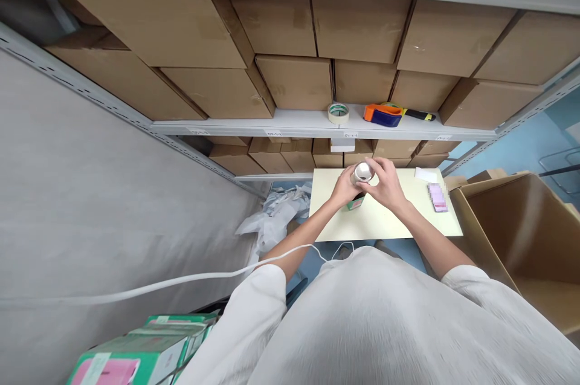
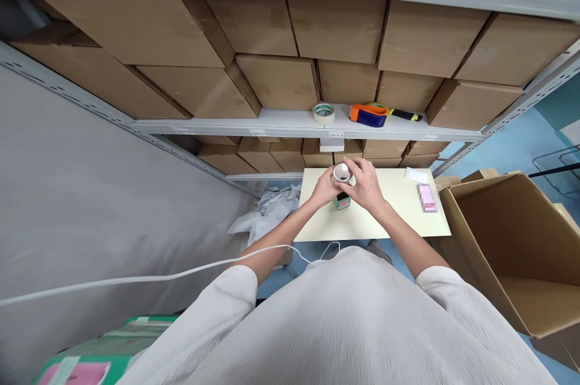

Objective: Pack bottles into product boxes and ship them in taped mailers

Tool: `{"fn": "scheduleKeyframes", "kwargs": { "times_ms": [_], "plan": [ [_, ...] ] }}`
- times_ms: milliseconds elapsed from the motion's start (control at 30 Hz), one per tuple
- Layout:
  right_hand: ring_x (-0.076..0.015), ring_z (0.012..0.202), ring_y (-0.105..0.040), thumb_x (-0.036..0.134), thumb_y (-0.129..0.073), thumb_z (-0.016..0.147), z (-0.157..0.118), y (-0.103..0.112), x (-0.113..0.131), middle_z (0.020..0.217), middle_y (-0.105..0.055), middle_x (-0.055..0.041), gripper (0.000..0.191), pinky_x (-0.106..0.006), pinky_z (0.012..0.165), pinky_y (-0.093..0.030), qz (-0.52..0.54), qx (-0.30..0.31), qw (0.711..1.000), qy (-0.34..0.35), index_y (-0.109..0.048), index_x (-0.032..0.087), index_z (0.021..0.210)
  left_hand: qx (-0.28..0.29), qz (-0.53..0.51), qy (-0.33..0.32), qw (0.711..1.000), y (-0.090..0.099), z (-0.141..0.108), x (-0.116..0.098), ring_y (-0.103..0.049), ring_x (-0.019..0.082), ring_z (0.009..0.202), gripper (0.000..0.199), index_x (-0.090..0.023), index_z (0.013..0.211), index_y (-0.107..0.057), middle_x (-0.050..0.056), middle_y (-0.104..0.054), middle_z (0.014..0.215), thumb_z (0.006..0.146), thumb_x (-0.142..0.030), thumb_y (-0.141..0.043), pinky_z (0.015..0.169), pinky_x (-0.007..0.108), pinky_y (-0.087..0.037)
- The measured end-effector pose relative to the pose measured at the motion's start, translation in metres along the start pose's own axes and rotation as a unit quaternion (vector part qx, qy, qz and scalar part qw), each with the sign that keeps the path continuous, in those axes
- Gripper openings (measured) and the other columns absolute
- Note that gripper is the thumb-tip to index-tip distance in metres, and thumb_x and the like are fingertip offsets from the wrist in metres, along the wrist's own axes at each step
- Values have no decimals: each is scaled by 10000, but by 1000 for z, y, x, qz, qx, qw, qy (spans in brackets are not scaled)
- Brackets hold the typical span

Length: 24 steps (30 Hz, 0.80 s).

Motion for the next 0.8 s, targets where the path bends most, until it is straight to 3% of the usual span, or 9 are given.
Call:
{"fn": "scheduleKeyframes", "kwargs": {
  "times_ms": [133, 267, 500, 800],
  "plan": [
    [-393, 1302, -556, 506, -748, 939, 6, -1, -10, 1395, -609, -150, 706, -608, 1150, -469, 10, -9, 1000, -8, -556, 313, 1591, 10, 1, -5, 1000, -2, 5, 11, -598, 362, 1380, 687, -251, 1364, -681, 118, -683, 1438, 713, -267, -899, 1184, 490, -440],
    [-368, 1287, -584, 499, -749, 933, 10, 5, -22, 1356, -638, -142, 688, -595, 1149, -488, 16, -44, 999, -23, -563, 291, 1561, 3, 34, 15, 999, 5, 9, 40, -572, 331, 1432, 765, -251, 1418, -604, 124, -621, 1524, 715, -236, -906, 1212, 471, -428],
    [-312, 1182, -666, 483, -773, 914, 11, 5, -39, 1321, -674, -135, 612, -531, 1101, -560, 4, -78, 996, -52, -617, 253, 1460, -26, 132, 93, 987, 18, 5, 101, -687, 318, 1217, 522, -202, 1215, -659, 136, -683, 1335, 751, -235, -895, 1079, 472, -543],
    [-297, 1131, -679, 478, -791, 902, 5, -19, -50, 1255, -703, -122, 592, -507, 1063, -580, 35, -59, 996, -49, -637, 241, 1422, -15, 157, 140, 977, 17, 1, 127, -709, 223, 964, 460, -184, 1156, -699, 123, -677, 1334, 738, -185, -890, 910, 374, -591]
  ]
}}
Point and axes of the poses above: each hand's wrist, its own z-axis towards the middle knuckle, its own y-axis out of the back of the hand, x = y × z, the point moved 3 cm from there along z, towards the middle knuckle
